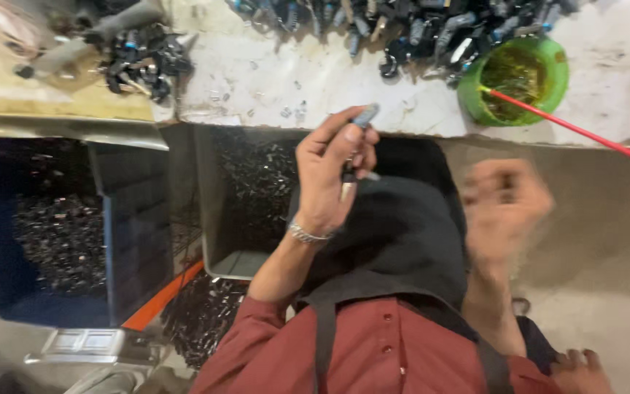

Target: The person stands at a workbench covered with piles of small black electrical components and applies a liquid from a green cup to each component using a red-handled brush, handling the parts one at a time and placing finished pieces aside.

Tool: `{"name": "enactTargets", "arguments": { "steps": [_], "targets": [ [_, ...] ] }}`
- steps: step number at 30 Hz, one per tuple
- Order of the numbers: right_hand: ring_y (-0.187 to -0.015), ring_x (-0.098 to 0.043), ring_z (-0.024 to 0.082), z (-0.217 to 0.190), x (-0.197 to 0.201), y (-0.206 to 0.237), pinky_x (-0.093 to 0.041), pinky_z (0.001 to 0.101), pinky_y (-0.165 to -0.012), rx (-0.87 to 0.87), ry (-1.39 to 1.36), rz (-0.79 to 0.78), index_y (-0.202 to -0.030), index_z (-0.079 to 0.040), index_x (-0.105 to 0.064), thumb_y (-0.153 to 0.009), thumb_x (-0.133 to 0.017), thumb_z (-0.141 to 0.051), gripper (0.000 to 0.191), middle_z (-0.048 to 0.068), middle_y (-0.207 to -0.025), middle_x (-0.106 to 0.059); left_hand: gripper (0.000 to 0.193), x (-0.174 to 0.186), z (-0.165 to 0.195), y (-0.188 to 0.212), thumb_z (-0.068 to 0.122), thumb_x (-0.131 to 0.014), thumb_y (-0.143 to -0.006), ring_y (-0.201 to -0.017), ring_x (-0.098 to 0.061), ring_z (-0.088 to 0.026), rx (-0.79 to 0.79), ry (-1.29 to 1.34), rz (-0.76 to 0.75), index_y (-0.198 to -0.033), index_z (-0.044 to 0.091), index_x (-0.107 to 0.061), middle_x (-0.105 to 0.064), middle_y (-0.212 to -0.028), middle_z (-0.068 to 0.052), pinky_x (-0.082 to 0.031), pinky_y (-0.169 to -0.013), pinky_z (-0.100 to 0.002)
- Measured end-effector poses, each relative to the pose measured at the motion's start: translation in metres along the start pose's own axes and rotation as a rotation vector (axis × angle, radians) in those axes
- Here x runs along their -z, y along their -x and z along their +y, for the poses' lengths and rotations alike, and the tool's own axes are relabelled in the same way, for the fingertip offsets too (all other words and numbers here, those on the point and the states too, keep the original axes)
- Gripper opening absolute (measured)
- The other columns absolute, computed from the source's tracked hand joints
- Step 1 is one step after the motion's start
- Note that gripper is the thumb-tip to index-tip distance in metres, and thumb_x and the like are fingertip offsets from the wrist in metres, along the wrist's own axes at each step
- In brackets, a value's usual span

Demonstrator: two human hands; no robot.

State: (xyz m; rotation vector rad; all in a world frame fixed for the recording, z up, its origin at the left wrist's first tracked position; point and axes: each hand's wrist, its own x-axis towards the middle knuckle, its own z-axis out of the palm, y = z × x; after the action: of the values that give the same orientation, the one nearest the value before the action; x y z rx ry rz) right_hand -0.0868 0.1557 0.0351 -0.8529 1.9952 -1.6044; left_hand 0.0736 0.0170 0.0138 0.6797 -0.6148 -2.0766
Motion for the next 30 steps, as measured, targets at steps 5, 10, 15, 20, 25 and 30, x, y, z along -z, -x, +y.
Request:
{"name": "enactTargets", "arguments": {
  "steps": [5,10,15,20,25,30],
  "targets": [
    [-0.072,-0.059,0.003,0.003,-0.04,0.018,-0.049,0.0169,-0.064,-0.223,-0.19,-0.421,-0.121,-0.003,-0.068,-0.091,-0.076,-0.007,0.032,-0.002,-0.086,-0.066,0.034,-0.002,-0.009,0.002,0.011,-0.063,-0.107,-0.075,-0.051,-0.012,0.075,0.092,-0.022,-0.134,-0.008,-0.062,-0.068,-0.102,-0.011,-0.043,-0.062,-0.027],
    [-0.067,-0.059,0.004,-0.009,-0.041,0.01,-0.047,0.0193,-0.058,-0.114,-0.048,-0.273,-0.115,-0.002,-0.075,-0.093,-0.077,-0.001,0.022,0.0,-0.089,-0.072,0.032,0.006,-0.008,0.004,0.011,-0.065,-0.103,-0.084,-0.066,-0.017,-0.089,0.052,0.089,-0.13,-0.006,-0.063,-0.071,-0.101,-0.012,-0.056,-0.079,-0.033],
    [-0.088,-0.072,0.016,-0.031,-0.041,-0.001,-0.058,0.0277,-0.078,0.366,0.137,-0.28,-0.118,-0.004,-0.071,-0.097,-0.078,0.0,0.023,0.008,-0.107,-0.075,0.02,0.044,0.001,0.026,0.007,-0.07,-0.101,-0.091,-0.073,-0.017,-0.261,-0.534,0.385,-0.114,-0.008,-0.069,-0.077,-0.099,-0.011,-0.058,-0.085,-0.031],
    [-0.085,-0.076,0.021,-0.039,-0.067,-0.006,-0.06,0.0295,-0.071,0.505,0.128,-0.443,-0.114,-0.002,-0.071,-0.092,-0.082,-0.003,0.024,0.012,-0.103,-0.075,0.012,0.06,0.01,0.06,0.005,-0.075,-0.099,-0.076,-0.068,-0.014,-0.406,-0.729,0.679,-0.104,-0.004,-0.07,-0.072,-0.093,-0.012,-0.056,-0.071,-0.03],
    [-0.079,-0.074,0.02,-0.038,-0.082,-0.001,-0.057,0.0279,-0.067,0.519,0.112,-0.538,-0.11,-0.003,-0.072,-0.091,-0.084,-0.01,0.023,0.011,-0.097,-0.074,0.038,0.043,0.04,0.073,0.004,-0.082,-0.073,-0.097,-0.068,-0.038,-0.817,-1.407,0.01,-0.105,-0.008,-0.065,-0.072,-0.104,-0.019,-0.055,-0.086,-0.045],
    [-0.069,-0.065,0.013,-0.036,-0.065,-0.003,-0.051,0.025,-0.061,0.256,0.058,-0.532,-0.107,-0.003,-0.073,-0.091,-0.082,-0.015,0.022,0.006,-0.093,-0.073,0.035,0.027,0.046,0.053,-0.01,-0.078,-0.08,-0.097,-0.072,-0.033,-0.795,-1.252,-0.17,-0.113,-0.001,-0.07,-0.072,-0.104,-0.013,-0.059,-0.086,-0.039]
  ]
}}
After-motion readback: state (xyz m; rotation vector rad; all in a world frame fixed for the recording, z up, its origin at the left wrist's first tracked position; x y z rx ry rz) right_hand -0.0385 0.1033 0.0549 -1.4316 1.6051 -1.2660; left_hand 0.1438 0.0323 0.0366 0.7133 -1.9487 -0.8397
